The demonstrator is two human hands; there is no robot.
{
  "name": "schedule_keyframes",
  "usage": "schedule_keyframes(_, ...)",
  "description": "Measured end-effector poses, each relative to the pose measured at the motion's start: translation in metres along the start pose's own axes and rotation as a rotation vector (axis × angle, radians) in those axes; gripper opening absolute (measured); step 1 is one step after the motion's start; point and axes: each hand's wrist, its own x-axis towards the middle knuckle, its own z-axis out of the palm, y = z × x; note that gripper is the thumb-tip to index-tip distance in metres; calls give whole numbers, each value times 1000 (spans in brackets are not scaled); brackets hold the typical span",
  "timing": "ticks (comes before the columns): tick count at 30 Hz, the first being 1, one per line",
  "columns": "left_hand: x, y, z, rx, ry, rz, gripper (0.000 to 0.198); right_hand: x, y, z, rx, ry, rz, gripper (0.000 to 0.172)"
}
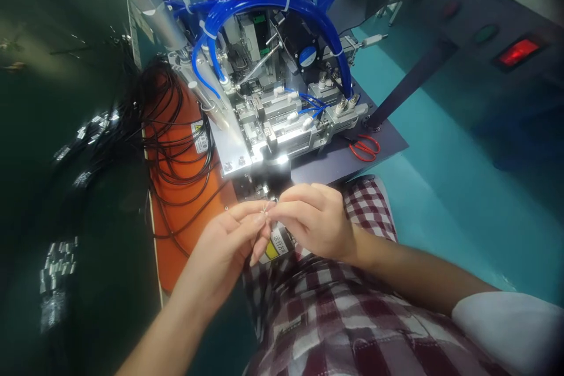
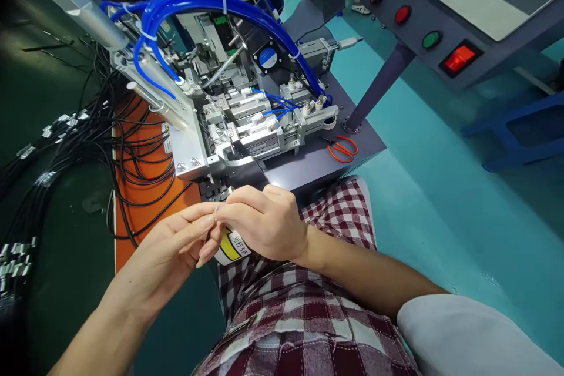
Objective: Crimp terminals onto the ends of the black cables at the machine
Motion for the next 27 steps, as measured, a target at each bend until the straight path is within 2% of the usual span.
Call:
schedule_keyframes(2, 1, 0, -1, -39, -8, 5, 28, -4, -2, 2, 82, 19, 69, 12)
schedule_keyframes(6, 0, -6, 1, -37, 102, 90, 26, -4, -10, 4, 330, 55, 397, 9)
schedule_keyframes(8, 0, -12, 1, -6, 163, 131, 24, -1, -15, 6, 444, 37, 601, 9)
schedule_keyframes(12, 0, -25, 0, 22, 275, 248, 21, 2, -26, 11, 845, -131, 1154, 18)
schedule_keyframes(14, 1, -27, 0, 16, 290, 263, 21, 2, -28, 12, 984, -161, 1300, 26)
schedule_keyframes(17, 2, -24, 1, 3, 256, 211, 22, 4, -23, 6, 1005, -204, 1316, 29)
schedule_keyframes(19, 2, -21, 1, 8, 236, 170, 23, 7, -16, -1, 983, -232, 1256, 24)
schedule_keyframes(22, 0, -17, 1, 36, 244, 127, 27, 12, -7, -9, 973, -192, 1168, 18)
schedule_keyframes(27, -1, -15, 1, 62, 246, 91, 30, 12, -3, -7, 1073, -243, 1169, 28)
